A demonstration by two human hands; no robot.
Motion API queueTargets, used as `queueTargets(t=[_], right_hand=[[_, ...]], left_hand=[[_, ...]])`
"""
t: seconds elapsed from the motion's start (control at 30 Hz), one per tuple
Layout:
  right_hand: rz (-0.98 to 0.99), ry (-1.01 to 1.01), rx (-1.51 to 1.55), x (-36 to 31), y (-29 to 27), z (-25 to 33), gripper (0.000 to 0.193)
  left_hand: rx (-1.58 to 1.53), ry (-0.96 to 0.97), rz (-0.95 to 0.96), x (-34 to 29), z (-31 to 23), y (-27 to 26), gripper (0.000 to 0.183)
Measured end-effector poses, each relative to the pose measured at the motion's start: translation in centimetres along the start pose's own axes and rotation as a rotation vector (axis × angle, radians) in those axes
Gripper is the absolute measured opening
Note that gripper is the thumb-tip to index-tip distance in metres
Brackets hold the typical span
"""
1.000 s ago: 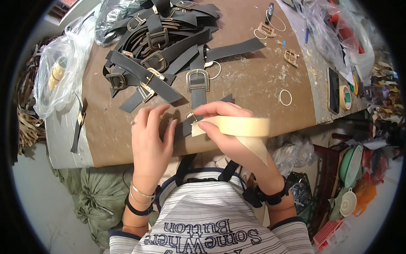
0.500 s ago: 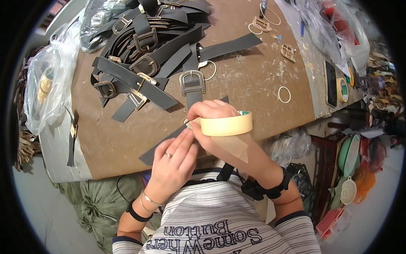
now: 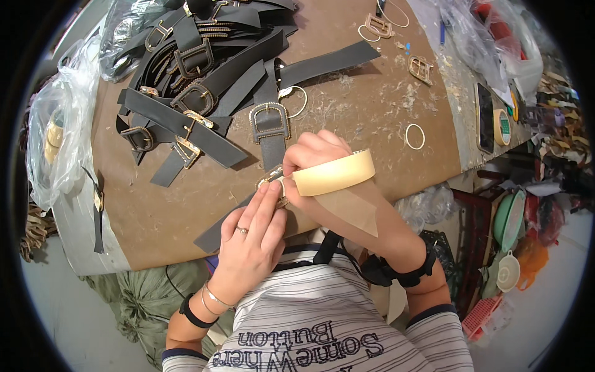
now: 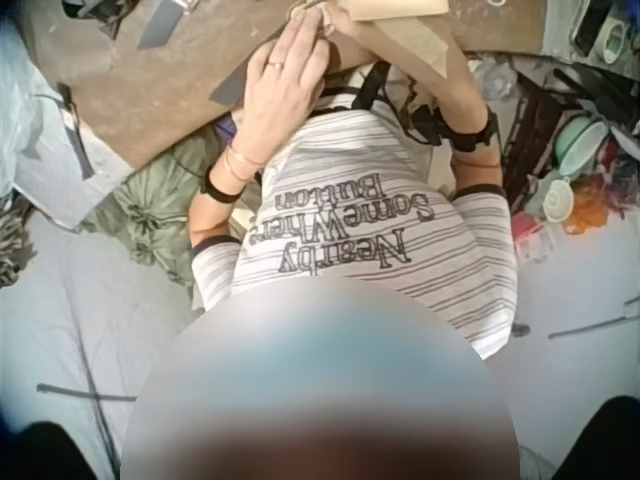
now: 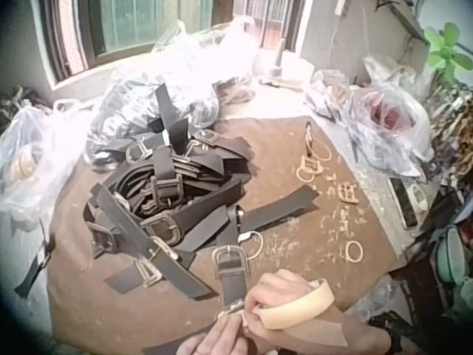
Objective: The recorder is applying small strips of tape to the buckle area of various shoe straps.
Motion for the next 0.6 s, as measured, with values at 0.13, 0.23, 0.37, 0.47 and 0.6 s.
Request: queueTargets(t=[0.13, 0.23, 0.37, 0.47, 0.6], right_hand=[[0.034, 0.017, -0.005, 0.2, -0.6, -0.1, 0.009], [0.011, -0.020, -0.014, 0.3, -0.6, -0.1, 0.011], [0.013, -0.048, -0.020, 0.1, 0.1, 0.2, 0.010], [-0.026, -0.058, -0.037, -0.4, 0.4, -0.2, 0.011], [-0.121, -0.161, -0.104, -1.7, 0.4, 0.0, 0.017]], left_hand=[[0.079, 0.064, 0.052, -0.2, -0.4, 0.7, 0.036], [-0.106, -0.007, 0.062, 0.2, 0.8, -0.1, 0.041], [-0.631, -0.594, -0.171, 1.2, 5.4, -0.1, 0.031], [-0.510, -0.732, -0.284, 2.3, 5.4, 1.0, 0.018], [-0.375, -0.715, -0.328, 2.5, 5.6, 0.9, 0.014]])
Point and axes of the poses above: each hand's wrist, its own x-axis towards the middle knuckle, its own y-axis out of the palm, z = x × y, the point moved 10 cm from there along x, towards the middle knuckle, and after that the axes turned 9 degrees about -z, right-handed, at the moved point
